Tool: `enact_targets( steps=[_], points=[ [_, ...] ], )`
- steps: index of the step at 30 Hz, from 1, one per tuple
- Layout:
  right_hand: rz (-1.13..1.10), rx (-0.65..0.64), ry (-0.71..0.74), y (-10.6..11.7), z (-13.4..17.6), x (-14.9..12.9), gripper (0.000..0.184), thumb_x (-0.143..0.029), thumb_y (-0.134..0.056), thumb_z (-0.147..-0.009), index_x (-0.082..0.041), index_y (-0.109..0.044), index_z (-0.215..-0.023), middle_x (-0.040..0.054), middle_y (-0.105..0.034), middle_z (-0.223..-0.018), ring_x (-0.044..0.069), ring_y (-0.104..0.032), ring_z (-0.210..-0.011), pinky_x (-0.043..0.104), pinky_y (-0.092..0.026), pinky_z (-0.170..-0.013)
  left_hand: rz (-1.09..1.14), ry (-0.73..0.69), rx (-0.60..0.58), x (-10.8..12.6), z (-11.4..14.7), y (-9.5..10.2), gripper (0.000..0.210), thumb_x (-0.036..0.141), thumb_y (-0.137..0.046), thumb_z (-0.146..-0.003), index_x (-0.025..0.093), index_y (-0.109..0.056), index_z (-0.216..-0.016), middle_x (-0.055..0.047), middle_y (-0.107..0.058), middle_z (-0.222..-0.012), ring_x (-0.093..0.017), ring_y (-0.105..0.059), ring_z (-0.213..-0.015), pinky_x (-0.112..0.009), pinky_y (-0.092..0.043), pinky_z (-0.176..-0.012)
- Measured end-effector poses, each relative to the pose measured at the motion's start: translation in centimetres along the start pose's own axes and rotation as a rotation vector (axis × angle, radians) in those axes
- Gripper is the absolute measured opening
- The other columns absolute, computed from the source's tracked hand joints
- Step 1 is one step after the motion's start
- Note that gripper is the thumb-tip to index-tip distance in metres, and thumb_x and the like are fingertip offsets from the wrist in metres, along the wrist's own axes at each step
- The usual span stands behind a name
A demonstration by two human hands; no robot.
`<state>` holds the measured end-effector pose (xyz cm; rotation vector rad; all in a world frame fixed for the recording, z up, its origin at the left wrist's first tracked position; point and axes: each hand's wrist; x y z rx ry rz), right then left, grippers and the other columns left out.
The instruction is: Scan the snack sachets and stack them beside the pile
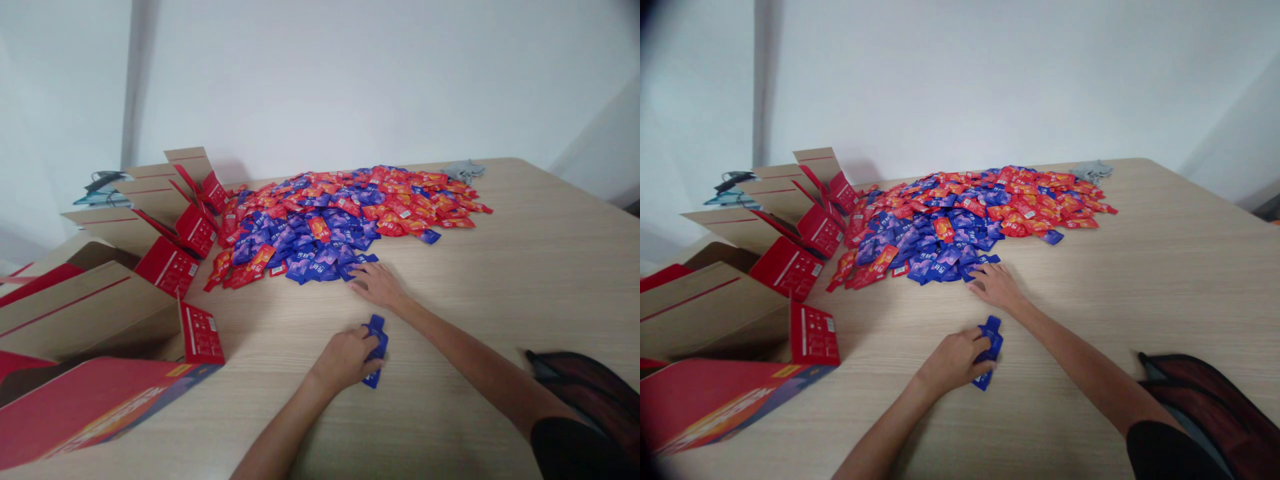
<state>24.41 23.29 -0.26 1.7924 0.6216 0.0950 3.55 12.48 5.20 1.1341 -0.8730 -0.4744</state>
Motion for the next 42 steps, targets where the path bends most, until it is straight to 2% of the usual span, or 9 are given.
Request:
enact_targets(
  steps=[5,8,14,20,26,30,35,38,42],
  points=[
    [-0.01,-0.023,0.008,1.3,1.3,-0.1,0.044,-0.055,-0.047,-0.106,-0.025,-0.071,-0.127,0.0114,-0.071,-0.129,0.03,-0.062,-0.121,0.049,-0.046,-0.105,0.026,-0.001,0.016,0.0,0.2,-0.7,0.056,0.067,-0.079,-0.085,0.022,-0.067,-0.117,-0.008,-0.068,-0.113,-0.028,-0.068,-0.105,-0.035,-0.054,-0.09],
    [-0.02,-0.039,-0.005,2.1,3.0,0.7,0.045,-0.055,-0.044,-0.107,-0.024,-0.072,-0.122,0.0109,-0.073,-0.123,0.029,-0.064,-0.118,0.047,-0.047,-0.104,0.006,-0.001,-0.011,0.2,0.2,-0.8,0.053,0.062,-0.081,-0.086,0.023,-0.065,-0.118,-0.008,-0.068,-0.115,-0.028,-0.067,-0.107,-0.035,-0.054,-0.09],
    [-0.027,-0.046,-0.072,3.1,5.8,2.3,0.054,-0.061,-0.045,-0.105,-0.027,-0.063,-0.144,0.0123,-0.069,-0.126,0.029,-0.065,-0.113,0.048,-0.052,-0.101,0.024,0.041,-0.051,0.6,0.4,-0.2,0.047,0.055,-0.08,-0.089,0.024,-0.062,-0.119,-0.007,-0.066,-0.121,-0.029,-0.066,-0.111,-0.036,-0.054,-0.092],
    [-0.151,-0.057,-0.081,4.3,9.8,1.0,0.038,-0.054,-0.06,-0.1,-0.03,-0.077,-0.124,0.0115,-0.068,-0.118,0.029,-0.065,-0.114,0.048,-0.055,-0.103,0.054,0.115,0.013,0.4,1.4,-1.3,0.044,0.054,-0.074,-0.095,0.023,-0.059,-0.122,-0.008,-0.062,-0.127,-0.027,-0.065,-0.112,-0.036,-0.055,-0.094],
    [-0.229,-0.24,-0.066,9.9,17.5,0.0,0.052,-0.051,-0.063,-0.098,-0.037,-0.06,-0.149,0.0085,-0.064,-0.146,0.03,-0.059,-0.138,0.055,-0.042,-0.121,-0.014,0.175,0.12,0.7,1.6,-3.3,0.032,0.048,-0.061,-0.104,0.021,-0.061,-0.121,-0.009,-0.062,-0.123,-0.027,-0.063,-0.111,-0.039,-0.057,-0.095],
    [0.03,-0.129,-0.429,13.5,27.4,2.9,0.099,-0.068,-0.072,-0.084,-0.036,-0.029,-0.167,0.0117,-0.04,-0.169,0.041,-0.038,-0.155,0.067,-0.031,-0.126,-0.031,0.175,0.183,0.8,1.8,-4.0,0.032,0.048,-0.051,-0.108,0.02,-0.066,-0.115,-0.012,-0.064,-0.118,-0.029,-0.063,-0.108,-0.042,-0.058,-0.094],
    [0.233,-0.062,-0.739,12.7,39.8,5.3,0.129,-0.082,-0.071,-0.07,-0.019,-0.02,-0.17,0.0272,-0.035,-0.168,0.052,-0.038,-0.152,0.071,-0.037,-0.12,-0.03,0.09,0.32,0.2,3.3,-5.0,0.053,0.058,-0.051,-0.105,0.015,-0.064,-0.133,-0.018,-0.063,-0.124,-0.033,-0.061,-0.108,-0.05,-0.058,-0.095],
    [0.254,-0.066,-0.782,11.3,42.1,5.0,0.124,-0.083,-0.069,-0.07,-0.019,-0.025,-0.168,0.0263,-0.033,-0.17,0.051,-0.033,-0.155,0.068,-0.035,-0.122,-0.041,0.024,0.387,-0.2,4.7,-5.8,0.063,0.058,-0.059,-0.101,0.012,-0.06,-0.142,-0.019,-0.063,-0.125,-0.034,-0.06,-0.11,-0.051,-0.057,-0.097],
    [0.239,-0.01,-0.808,11.1,40.9,4.6,0.117,-0.077,-0.069,-0.075,-0.015,-0.03,-0.166,0.0282,-0.041,-0.164,0.051,-0.039,-0.152,0.066,-0.036,-0.122,-0.069,-0.011,0.428,0.1,6.5,-6.7,0.068,0.057,-0.07,-0.094,0.018,-0.058,-0.149,-0.018,-0.062,-0.132,-0.035,-0.06,-0.116,-0.053,-0.057,-0.101]
  ],
)
Point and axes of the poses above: each hand's wrist, its own z-axis away from the middle knuckle, its own y-axis out of the back of the hand, x = y × z
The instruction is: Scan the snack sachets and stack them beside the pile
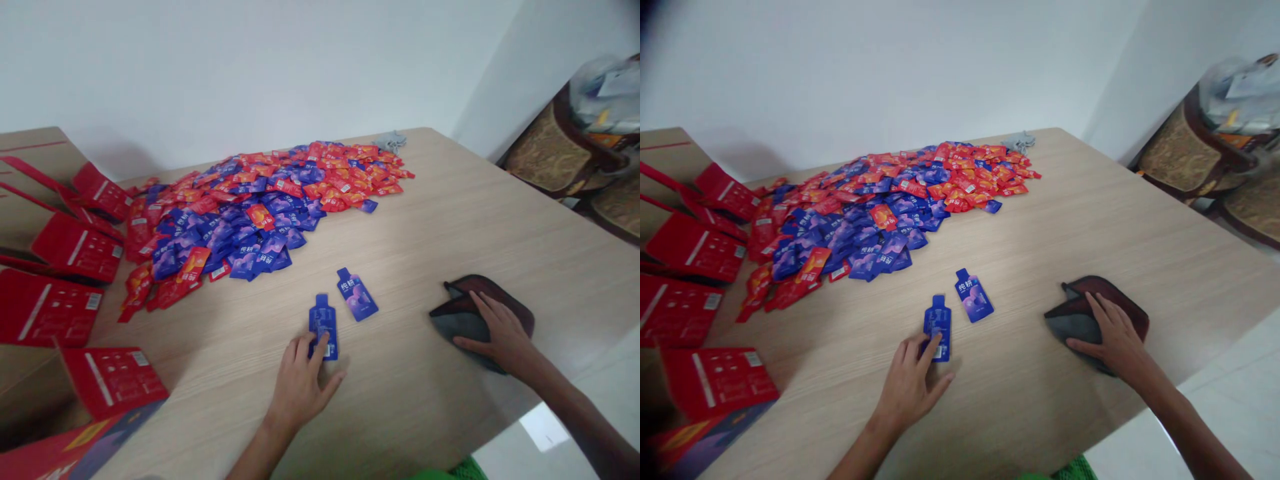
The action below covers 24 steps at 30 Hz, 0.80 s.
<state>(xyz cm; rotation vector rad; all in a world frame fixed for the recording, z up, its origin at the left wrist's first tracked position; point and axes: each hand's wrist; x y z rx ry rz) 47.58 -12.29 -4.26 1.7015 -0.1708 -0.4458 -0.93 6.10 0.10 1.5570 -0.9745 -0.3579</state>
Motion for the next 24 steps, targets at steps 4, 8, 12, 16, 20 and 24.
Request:
enact_targets(
  steps=[4,8,12,16,20,24],
  points=[
    [-0.173,-0.112,0.065,1.8,-1.3,-1.1,0.081,-0.065,-0.063,-0.087,-0.033,-0.042,-0.159,0.0136,-0.058,-0.155,0.039,-0.056,-0.141,0.055,-0.045,-0.118,0.017,-0.059,0.014,0.7,1.2,-0.3,0.042,0.043,-0.068,-0.1,0.023,-0.067,-0.137,-0.015,-0.065,-0.132,-0.033,-0.061,-0.123,-0.049,-0.057,-0.106],
    [-0.265,-0.097,-0.012,4.5,-3.4,-3.7,0.06,-0.063,-0.06,-0.087,-0.036,-0.059,-0.14,0.0073,-0.07,-0.138,0.04,-0.068,-0.123,0.057,-0.057,-0.102,0.02,-0.154,0.037,0.9,1.8,-1.0,0.024,0.029,-0.062,-0.105,0.022,-0.072,-0.126,-0.012,-0.071,-0.124,-0.028,-0.066,-0.121,-0.044,-0.058,-0.108],
    [-0.334,0.088,-0.272,8.3,-5.6,-9.0,0.065,-0.072,-0.064,-0.084,-0.035,-0.061,-0.137,0.0149,-0.075,-0.12,0.042,-0.073,-0.107,0.057,-0.06,-0.087,0.011,-0.218,-0.007,1.2,2.4,-1.3,0.027,0.016,-0.057,-0.106,0.019,-0.069,-0.13,-0.01,-0.072,-0.127,-0.025,-0.067,-0.123,-0.042,-0.056,-0.113],
    [-0.451,0.176,-0.259,11.0,-6.6,-15.6,0.069,-0.076,-0.058,-0.088,-0.034,-0.053,-0.143,0.0186,-0.072,-0.12,0.042,-0.072,-0.103,0.057,-0.06,-0.081,0.012,-0.256,-0.09,2.5,3.3,-0.8,0.032,0.015,-0.054,-0.108,0.013,-0.063,-0.138,-0.013,-0.07,-0.135,-0.025,-0.064,-0.13,-0.039,-0.054,-0.115],
    [-0.698,0.102,0.296,9.3,-5.5,-23.7,0.061,-0.057,-0.051,-0.101,-0.026,-0.035,-0.151,0.018,-0.063,-0.134,0.036,-0.07,-0.112,0.054,-0.061,-0.089,-0.008,-0.246,-0.174,3.8,4.4,-0.3,0.039,0.013,-0.049,-0.109,0.013,-0.056,-0.147,-0.013,-0.064,-0.147,-0.027,-0.057,-0.141,-0.041,-0.052,-0.117],
    [-0.53,-0.228,0.843,4.0,-3.5,-30.8,0.039,-0.041,-0.067,-0.097,-0.031,-0.059,-0.134,0.0115,-0.065,-0.134,0.032,-0.064,-0.12,0.05,-0.057,-0.1,-0.042,-0.164,-0.3,4.2,5.3,-0.5,0.031,0.011,-0.049,-0.107,0.016,-0.068,-0.131,-0.011,-0.077,-0.119,-0.026,-0.074,-0.11,-0.04,-0.062,-0.097]
  ],
)
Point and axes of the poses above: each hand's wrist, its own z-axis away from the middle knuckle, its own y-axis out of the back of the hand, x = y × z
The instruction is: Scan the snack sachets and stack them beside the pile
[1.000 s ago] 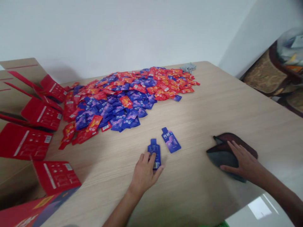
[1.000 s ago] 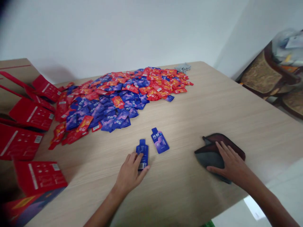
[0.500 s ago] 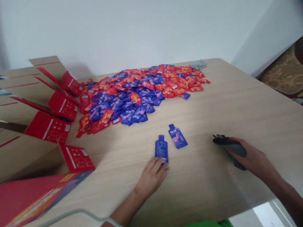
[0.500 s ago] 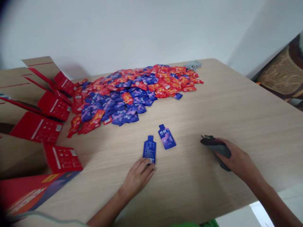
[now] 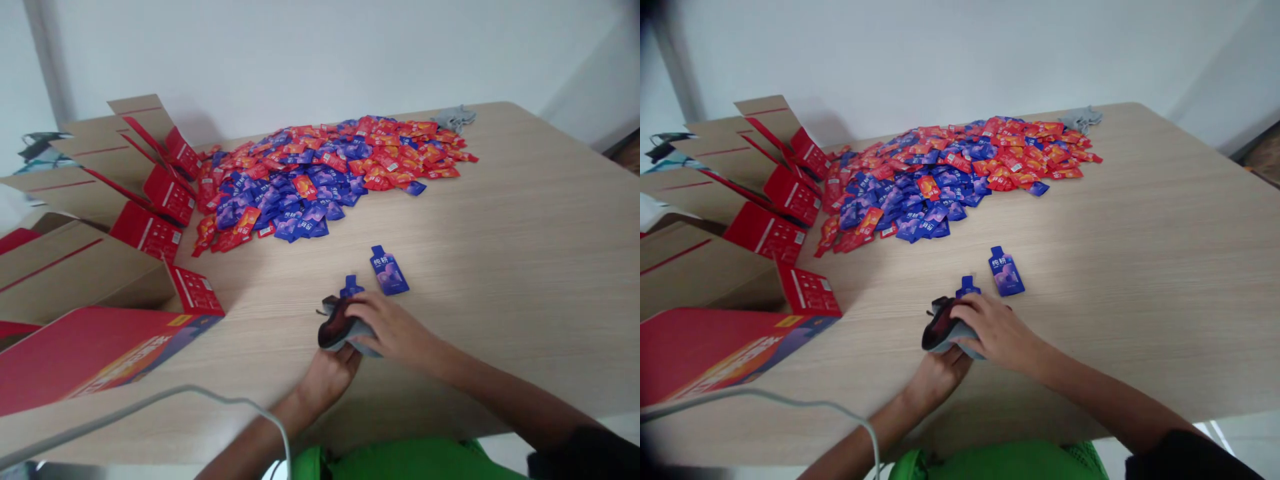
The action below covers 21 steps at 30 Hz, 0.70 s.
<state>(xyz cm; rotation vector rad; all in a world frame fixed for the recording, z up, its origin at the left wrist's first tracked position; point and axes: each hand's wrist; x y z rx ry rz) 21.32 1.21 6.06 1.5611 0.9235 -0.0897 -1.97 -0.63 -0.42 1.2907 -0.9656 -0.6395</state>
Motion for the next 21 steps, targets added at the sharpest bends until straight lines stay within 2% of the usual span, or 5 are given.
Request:
enact_targets(
  steps=[2,6,15,18,21],
  points=[
    [0.087,-0.084,0.074,-2.9,-1.0,0.3,0.036,-0.034,-0.074,-0.093,-0.031,-0.065,-0.128,0.0101,-0.066,-0.131,0.032,-0.062,-0.118,0.049,-0.056,-0.1,0.005,0.013,0.016,0.0,0.2,-0.4,0.028,0.011,-0.051,-0.106,0.017,-0.07,-0.126,-0.009,-0.078,-0.113,-0.025,-0.075,-0.103,-0.039,-0.062,-0.094],
    [0.199,-0.04,0.093,-5.0,-1.9,3.1,0.037,-0.025,-0.074,-0.094,-0.03,-0.068,-0.13,0.0097,-0.063,-0.136,0.029,-0.058,-0.12,0.047,-0.052,-0.105,-0.015,-0.062,0.252,-0.3,0.3,-1.2,0.035,0.012,-0.051,-0.107,0.013,-0.063,-0.14,-0.012,-0.07,-0.14,-0.025,-0.066,-0.131,-0.04,-0.055,-0.112],
    [0.36,0.029,0.018,-1.7,-8.1,7.6,0.04,-0.019,-0.071,-0.094,-0.031,-0.069,-0.132,0.0091,-0.064,-0.136,0.031,-0.053,-0.12,0.049,-0.051,-0.102,-0.036,-0.071,0.376,-0.3,0.4,-1.3,0.033,0.015,-0.057,-0.106,0.012,-0.064,-0.139,-0.01,-0.066,-0.146,-0.025,-0.059,-0.141,-0.039,-0.052,-0.118],
    [0.28,0.127,-0.007,-0.3,-7.1,5.9,0.043,-0.022,-0.066,-0.098,-0.029,-0.063,-0.14,0.0117,-0.061,-0.137,0.031,-0.054,-0.122,0.05,-0.05,-0.106,-0.048,-0.07,0.378,-0.1,0.3,-1.2,0.034,0.016,-0.057,-0.106,0.013,-0.064,-0.139,-0.011,-0.066,-0.146,-0.025,-0.06,-0.14,-0.039,-0.053,-0.117],
    [0.144,0.053,0.063,-0.6,-3.3,3.2,0.042,-0.03,-0.065,-0.1,-0.03,-0.06,-0.142,0.0106,-0.06,-0.139,0.029,-0.055,-0.123,0.048,-0.051,-0.106,-0.044,-0.049,0.343,0.0,0.4,-1.2,0.029,0.013,-0.058,-0.105,0.014,-0.068,-0.132,-0.012,-0.074,-0.131,-0.025,-0.07,-0.125,-0.038,-0.059,-0.107]
  ],
)
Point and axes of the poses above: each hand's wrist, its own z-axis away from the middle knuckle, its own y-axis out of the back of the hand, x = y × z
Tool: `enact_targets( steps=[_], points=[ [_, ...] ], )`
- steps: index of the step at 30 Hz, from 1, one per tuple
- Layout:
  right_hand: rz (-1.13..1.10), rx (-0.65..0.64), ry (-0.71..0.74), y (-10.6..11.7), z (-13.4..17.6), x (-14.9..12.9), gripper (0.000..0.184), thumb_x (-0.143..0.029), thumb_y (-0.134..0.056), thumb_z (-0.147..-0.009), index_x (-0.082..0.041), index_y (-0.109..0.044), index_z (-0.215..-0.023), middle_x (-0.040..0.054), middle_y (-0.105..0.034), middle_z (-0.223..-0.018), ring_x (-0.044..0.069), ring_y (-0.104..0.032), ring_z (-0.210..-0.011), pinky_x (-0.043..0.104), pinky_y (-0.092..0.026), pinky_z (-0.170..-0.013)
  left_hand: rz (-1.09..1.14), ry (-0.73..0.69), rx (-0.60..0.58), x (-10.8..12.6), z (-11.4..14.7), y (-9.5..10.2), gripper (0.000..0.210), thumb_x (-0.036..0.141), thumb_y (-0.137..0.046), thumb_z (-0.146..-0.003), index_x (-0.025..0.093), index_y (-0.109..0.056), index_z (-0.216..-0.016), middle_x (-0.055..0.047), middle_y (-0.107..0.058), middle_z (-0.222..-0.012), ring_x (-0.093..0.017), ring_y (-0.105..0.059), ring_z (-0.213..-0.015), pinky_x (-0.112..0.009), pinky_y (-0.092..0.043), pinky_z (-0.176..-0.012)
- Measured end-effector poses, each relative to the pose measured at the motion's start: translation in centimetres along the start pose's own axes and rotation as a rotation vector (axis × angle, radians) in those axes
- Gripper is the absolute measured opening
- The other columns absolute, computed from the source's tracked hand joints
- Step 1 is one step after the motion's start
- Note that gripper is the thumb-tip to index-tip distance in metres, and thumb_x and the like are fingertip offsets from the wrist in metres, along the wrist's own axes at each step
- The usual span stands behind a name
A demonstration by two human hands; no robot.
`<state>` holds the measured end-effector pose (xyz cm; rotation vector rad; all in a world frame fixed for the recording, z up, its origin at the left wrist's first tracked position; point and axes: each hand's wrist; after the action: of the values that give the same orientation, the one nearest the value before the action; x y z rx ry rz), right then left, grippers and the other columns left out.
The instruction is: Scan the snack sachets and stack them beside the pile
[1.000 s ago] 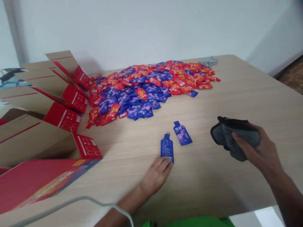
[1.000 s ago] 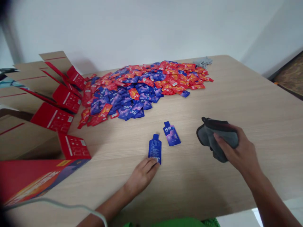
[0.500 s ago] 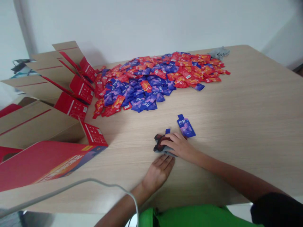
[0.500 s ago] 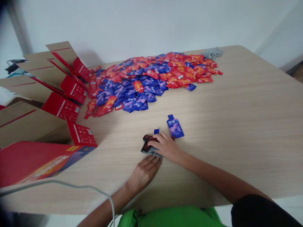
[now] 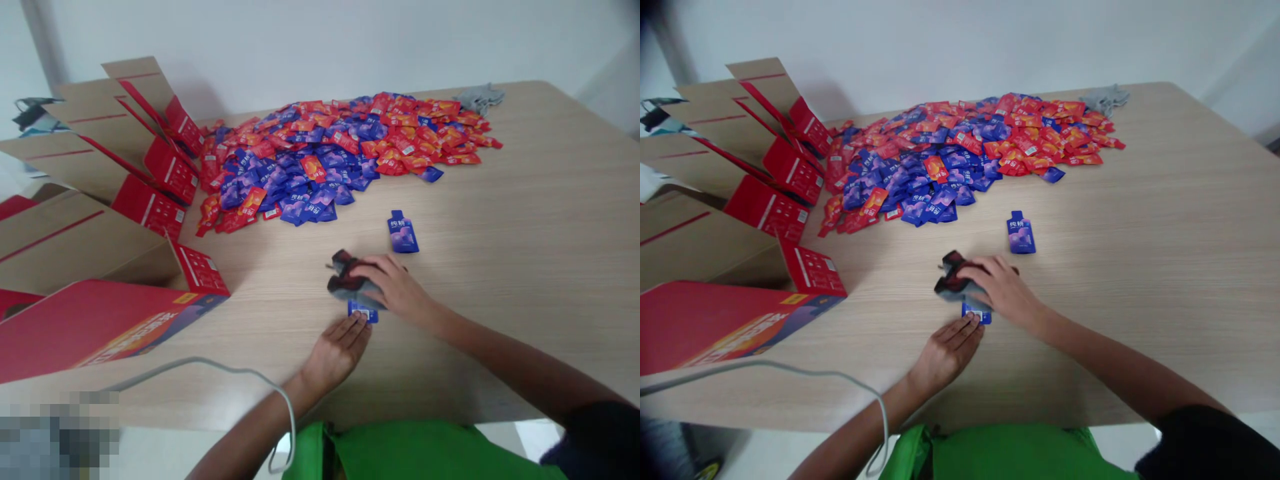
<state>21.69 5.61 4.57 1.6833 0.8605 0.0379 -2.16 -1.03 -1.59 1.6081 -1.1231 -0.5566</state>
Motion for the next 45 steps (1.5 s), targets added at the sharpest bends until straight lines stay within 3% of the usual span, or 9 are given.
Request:
enact_targets(
  steps=[4,9,17,21,27,31,37,41,45],
  points=[
    [-0.014,-0.152,0.132,-2.1,3.8,-1.6,0.037,-0.029,-0.074,-0.094,-0.029,-0.068,-0.131,0.0083,-0.063,-0.135,0.028,-0.056,-0.123,0.045,-0.051,-0.104,0.028,0.043,-0.041,0.0,0.0,0.0,0.019,0.01,-0.059,-0.101,0.018,-0.075,-0.107,-0.005,-0.079,-0.093,-0.02,-0.077,-0.086,-0.033,-0.065,-0.085],
    [0.107,-0.082,0.072,-3.8,1.4,1.8,0.046,-0.019,-0.079,-0.088,-0.033,-0.07,-0.131,0.0095,-0.06,-0.141,0.032,-0.052,-0.128,0.051,-0.048,-0.109,0.023,0.003,0.029,0.0,-0.3,0.1,0.033,0.012,-0.058,-0.104,0.013,-0.066,-0.136,-0.012,-0.07,-0.14,-0.025,-0.066,-0.132,-0.039,-0.055,-0.113],
    [0.169,0.046,-0.028,-0.8,-4.9,3.6,0.045,-0.013,-0.066,-0.094,-0.027,-0.065,-0.136,0.0127,-0.059,-0.136,0.032,-0.056,-0.119,0.051,-0.052,-0.104,0.013,0.012,0.055,-0.1,0.1,-0.3,0.031,0.017,-0.06,-0.106,0.014,-0.066,-0.135,-0.009,-0.068,-0.143,-0.025,-0.061,-0.139,-0.038,-0.055,-0.114],
    [0.03,0.026,0.025,-0.2,-1.9,0.5,0.047,-0.021,-0.064,-0.098,-0.03,-0.058,-0.144,0.0107,-0.057,-0.139,0.029,-0.055,-0.124,0.048,-0.052,-0.105,0.016,0.013,0.062,-0.2,-0.2,-0.3,0.03,0.016,-0.061,-0.104,0.014,-0.067,-0.133,-0.009,-0.072,-0.137,-0.025,-0.067,-0.13,-0.038,-0.057,-0.11],
    [0.073,-0.165,0.164,-3.7,2.4,0.4,0.036,-0.025,-0.072,-0.094,-0.035,-0.068,-0.129,0.0052,-0.063,-0.136,0.028,-0.054,-0.122,0.045,-0.047,-0.105,0.065,0.029,0.039,-0.2,-0.4,0.1,0.024,0.014,-0.062,-0.103,0.017,-0.071,-0.125,-0.007,-0.079,-0.121,-0.021,-0.077,-0.106,-0.035,-0.063,-0.097],
    [0.173,-0.106,0.103,-4.1,-1.4,3.5,0.046,-0.019,-0.076,-0.089,-0.034,-0.069,-0.132,0.0079,-0.063,-0.138,0.032,-0.05,-0.127,0.05,-0.044,-0.108,0.031,0.009,0.099,-0.2,-0.3,0.0,0.028,0.015,-0.061,-0.104,0.014,-0.069,-0.131,-0.009,-0.071,-0.139,-0.024,-0.066,-0.132,-0.037,-0.057,-0.111],
    [0.195,0.031,-0.016,-1.0,-6.9,4.1,0.042,-0.015,-0.066,-0.095,-0.03,-0.068,-0.134,0.0106,-0.063,-0.135,0.031,-0.052,-0.121,0.051,-0.047,-0.105,0.038,0.023,0.111,-0.2,-0.4,-0.1,0.026,0.018,-0.061,-0.105,0.014,-0.069,-0.13,-0.007,-0.073,-0.136,-0.023,-0.067,-0.131,-0.036,-0.059,-0.108],
    [0.057,0.037,0.033,0.1,-3.5,0.6,0.047,-0.021,-0.065,-0.097,-0.032,-0.062,-0.142,0.0104,-0.059,-0.139,0.031,-0.051,-0.127,0.05,-0.048,-0.108,0.035,0.029,0.105,-0.1,-0.5,0.2,0.025,0.018,-0.062,-0.105,0.015,-0.069,-0.128,-0.008,-0.076,-0.13,-0.023,-0.071,-0.124,-0.036,-0.06,-0.105],
    [-0.008,-0.18,0.169,-1.7,1.7,-1.5,0.035,-0.025,-0.068,-0.097,-0.032,-0.068,-0.132,0.007,-0.063,-0.131,0.026,-0.055,-0.117,0.042,-0.053,-0.101,0.073,0.065,0.048,-0.1,-0.4,0.2,0.013,0.014,-0.062,-0.102,0.019,-0.074,-0.1,-0.002,-0.079,-0.087,-0.018,-0.077,-0.077,-0.031,-0.064,-0.08]
  ],
)
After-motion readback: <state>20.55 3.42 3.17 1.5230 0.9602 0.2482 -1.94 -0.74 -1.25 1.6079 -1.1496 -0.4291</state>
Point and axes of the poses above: each hand's wrist, its own z-axis away from the middle knuckle, its own y-axis out of the back of the hand, x = y × z
